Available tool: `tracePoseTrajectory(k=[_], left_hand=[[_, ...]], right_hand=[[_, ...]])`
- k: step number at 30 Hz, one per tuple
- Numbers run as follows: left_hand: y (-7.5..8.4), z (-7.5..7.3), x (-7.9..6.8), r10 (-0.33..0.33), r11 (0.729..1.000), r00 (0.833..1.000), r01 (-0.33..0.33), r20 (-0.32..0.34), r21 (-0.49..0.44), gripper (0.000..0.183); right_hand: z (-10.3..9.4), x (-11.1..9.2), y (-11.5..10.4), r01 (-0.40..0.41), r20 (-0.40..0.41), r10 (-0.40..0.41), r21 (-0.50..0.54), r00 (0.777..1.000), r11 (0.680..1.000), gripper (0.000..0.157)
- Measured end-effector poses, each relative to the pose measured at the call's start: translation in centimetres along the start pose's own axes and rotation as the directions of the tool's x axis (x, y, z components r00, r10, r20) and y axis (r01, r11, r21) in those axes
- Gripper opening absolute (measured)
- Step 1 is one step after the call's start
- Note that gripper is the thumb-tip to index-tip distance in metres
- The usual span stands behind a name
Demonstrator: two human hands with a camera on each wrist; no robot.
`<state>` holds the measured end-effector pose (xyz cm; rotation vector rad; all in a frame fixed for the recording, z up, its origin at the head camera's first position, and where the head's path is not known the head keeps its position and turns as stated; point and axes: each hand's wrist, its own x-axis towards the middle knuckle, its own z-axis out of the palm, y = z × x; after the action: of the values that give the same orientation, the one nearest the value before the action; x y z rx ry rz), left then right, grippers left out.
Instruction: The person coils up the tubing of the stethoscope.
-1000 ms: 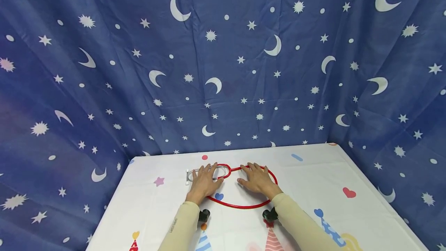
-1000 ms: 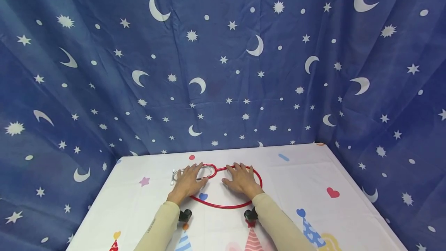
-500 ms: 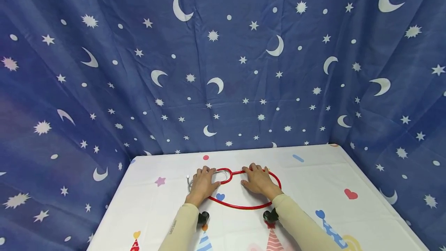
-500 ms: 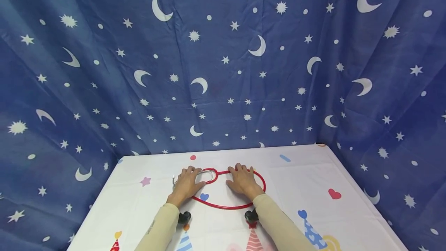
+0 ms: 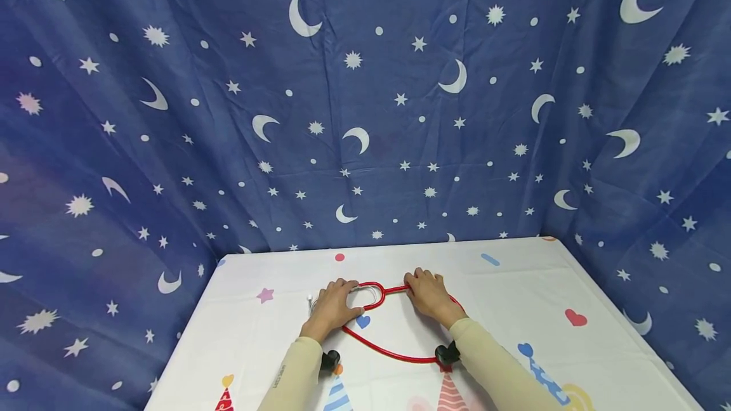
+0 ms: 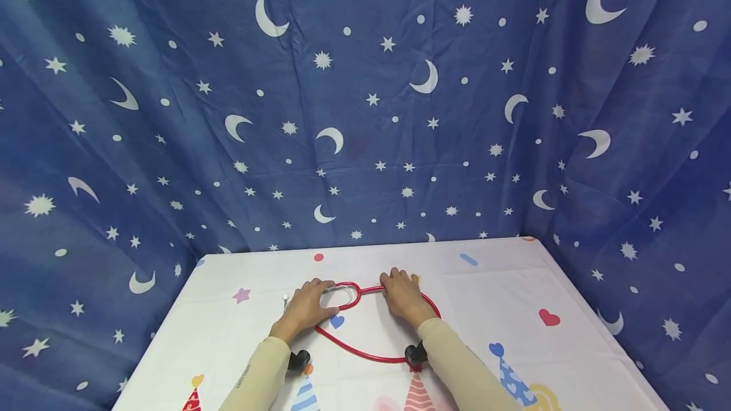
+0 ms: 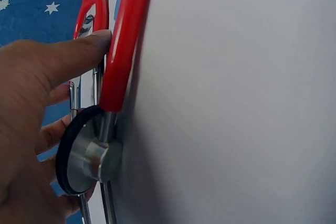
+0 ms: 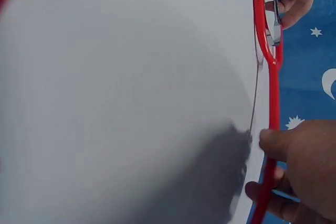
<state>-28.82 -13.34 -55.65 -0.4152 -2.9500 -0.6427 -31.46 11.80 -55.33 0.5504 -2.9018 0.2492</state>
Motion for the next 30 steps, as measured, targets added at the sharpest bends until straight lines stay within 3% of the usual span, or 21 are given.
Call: tracePoseTrajectory(k=[9, 16, 25, 30], left_hand=[[0.2, -0.5, 0.0, 0.016, 1.0, 1.0, -0.016, 0.017, -0.015, 0.065], [0.5, -1.1, 0.0, 0.073, 0.997, 0.996, -0.074, -0.049, -0.019, 0.065], [1.5, -2.8, -0.7, 0.095, 0.984, 0.992, -0.107, -0.088, -0.142, 0.066], [2.6, -3.8, -1.0, 0.094, 0.983, 0.991, -0.107, -0.092, -0.149, 0.066]], right_hand=[[-1.1, 0.2, 0.5, 0.006, -0.127, 0.001, 0.054, 0.992, 0.999, 0.008], [-2.3, 0.1, 0.6, -0.014, -0.146, 0.03, 0.11, 0.989, 0.994, 0.007], [-4.3, -0.8, 0.6, 0.0, -0.239, 0.046, 0.186, 0.97, 0.983, 0.007], [-5.3, -1.1, 0.5, 0.001, -0.265, 0.055, 0.209, 0.963, 0.978, 0.01]])
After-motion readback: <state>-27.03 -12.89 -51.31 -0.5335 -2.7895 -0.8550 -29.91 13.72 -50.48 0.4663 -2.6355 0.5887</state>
